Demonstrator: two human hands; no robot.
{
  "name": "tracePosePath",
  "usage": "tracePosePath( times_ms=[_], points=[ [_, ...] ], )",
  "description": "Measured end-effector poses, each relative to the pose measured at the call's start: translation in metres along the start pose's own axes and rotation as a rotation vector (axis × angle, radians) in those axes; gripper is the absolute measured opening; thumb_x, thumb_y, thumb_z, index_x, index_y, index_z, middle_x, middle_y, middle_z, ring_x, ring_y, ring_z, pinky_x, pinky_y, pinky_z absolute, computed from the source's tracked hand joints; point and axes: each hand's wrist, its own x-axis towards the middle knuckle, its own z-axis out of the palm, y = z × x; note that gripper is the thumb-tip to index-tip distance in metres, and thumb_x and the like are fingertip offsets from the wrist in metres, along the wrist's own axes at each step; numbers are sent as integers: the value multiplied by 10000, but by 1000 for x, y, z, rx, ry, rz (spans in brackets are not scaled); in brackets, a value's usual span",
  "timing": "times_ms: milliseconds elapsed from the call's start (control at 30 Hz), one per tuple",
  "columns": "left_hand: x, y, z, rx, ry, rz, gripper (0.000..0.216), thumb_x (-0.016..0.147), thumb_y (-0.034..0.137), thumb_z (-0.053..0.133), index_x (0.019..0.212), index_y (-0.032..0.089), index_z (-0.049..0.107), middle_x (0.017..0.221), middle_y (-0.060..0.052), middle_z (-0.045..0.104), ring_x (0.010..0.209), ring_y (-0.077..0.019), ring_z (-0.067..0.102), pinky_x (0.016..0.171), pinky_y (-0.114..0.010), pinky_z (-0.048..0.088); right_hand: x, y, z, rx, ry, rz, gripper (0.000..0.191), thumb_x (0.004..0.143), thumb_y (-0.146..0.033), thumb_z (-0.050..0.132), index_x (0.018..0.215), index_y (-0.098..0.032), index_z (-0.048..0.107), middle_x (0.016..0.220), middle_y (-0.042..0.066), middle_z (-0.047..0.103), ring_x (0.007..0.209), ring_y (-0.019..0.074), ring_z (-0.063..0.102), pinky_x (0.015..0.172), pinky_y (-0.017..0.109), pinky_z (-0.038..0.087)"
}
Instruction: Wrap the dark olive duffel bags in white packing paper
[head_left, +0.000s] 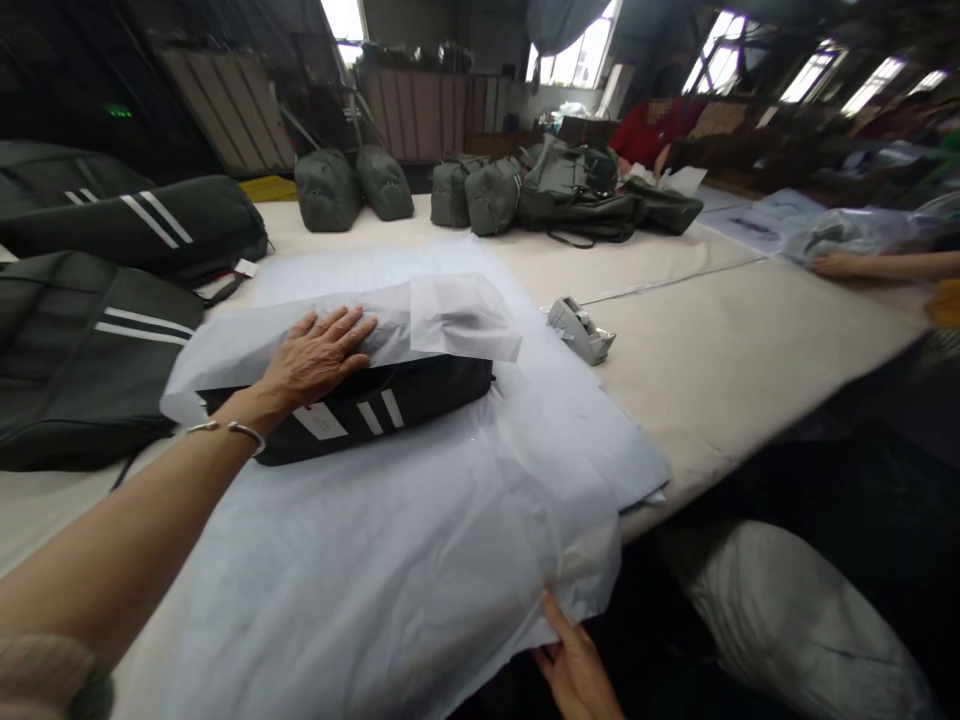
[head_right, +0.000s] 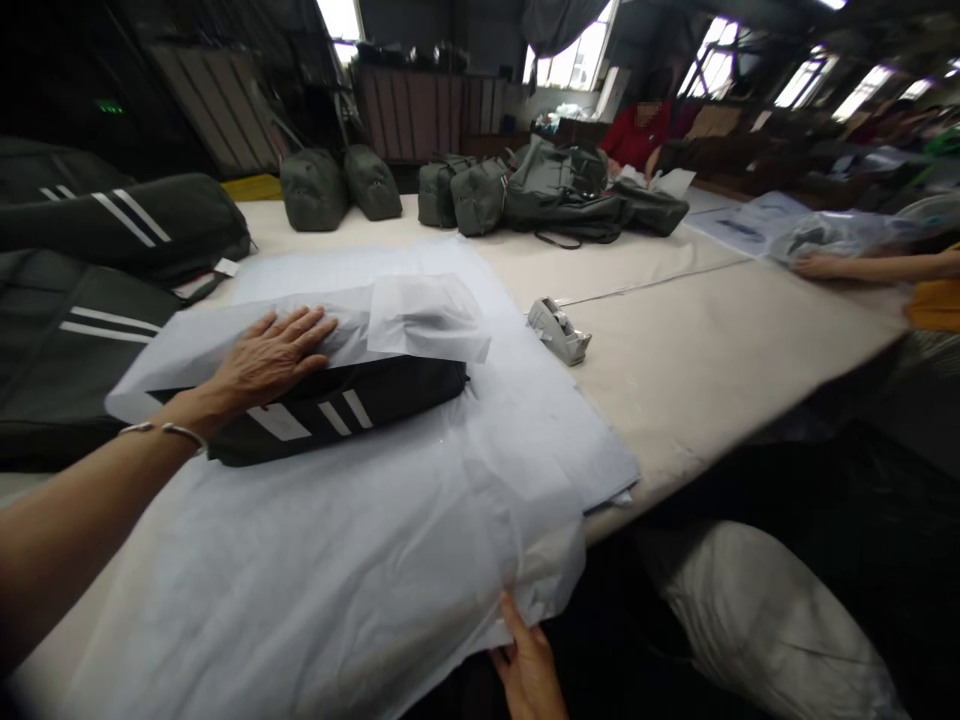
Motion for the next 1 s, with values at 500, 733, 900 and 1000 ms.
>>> tracePosePath(
  times_ms=[500,733,900,1000],
  points=[
    [2,-2,1,-24,55,32,536,1000,442,310,1498,247,267,1577,-104,292,1445,-269,248,1147,-499,167,-17,-8,-11,-163,-137,-132,567,434,-536,908,849,-224,681,746,29,739,850,315,714,721,413,581],
    [0,-3,7,-83,127,63,520,997,415,349,1481,229,312,1557,-133,326,1432,-303,272,1134,-537,168,-23,-6,-30,-133,-81,-215,503,434,-528,920,722,-200,669,674,15,727,713,229,714,657,306,548],
    [4,-6,15,-105,135,59,537,979,400,420,1480,237,316,1561,-134,317,1439,-312,258,1139,-557,151,-29,-12,-18,-11,-132,-44,761,308,-600,916,903,-190,679,900,86,759,981,325,690,815,397,565],
    [3,-6,15,-95,133,40,547,973,397,447,1481,245,313,1561,-128,318,1440,-310,259,1141,-560,163,-36,-20,3,-138,-140,-130,573,532,-569,873,930,-213,665,937,72,731,1020,331,664,757,437,591]
  ],
)
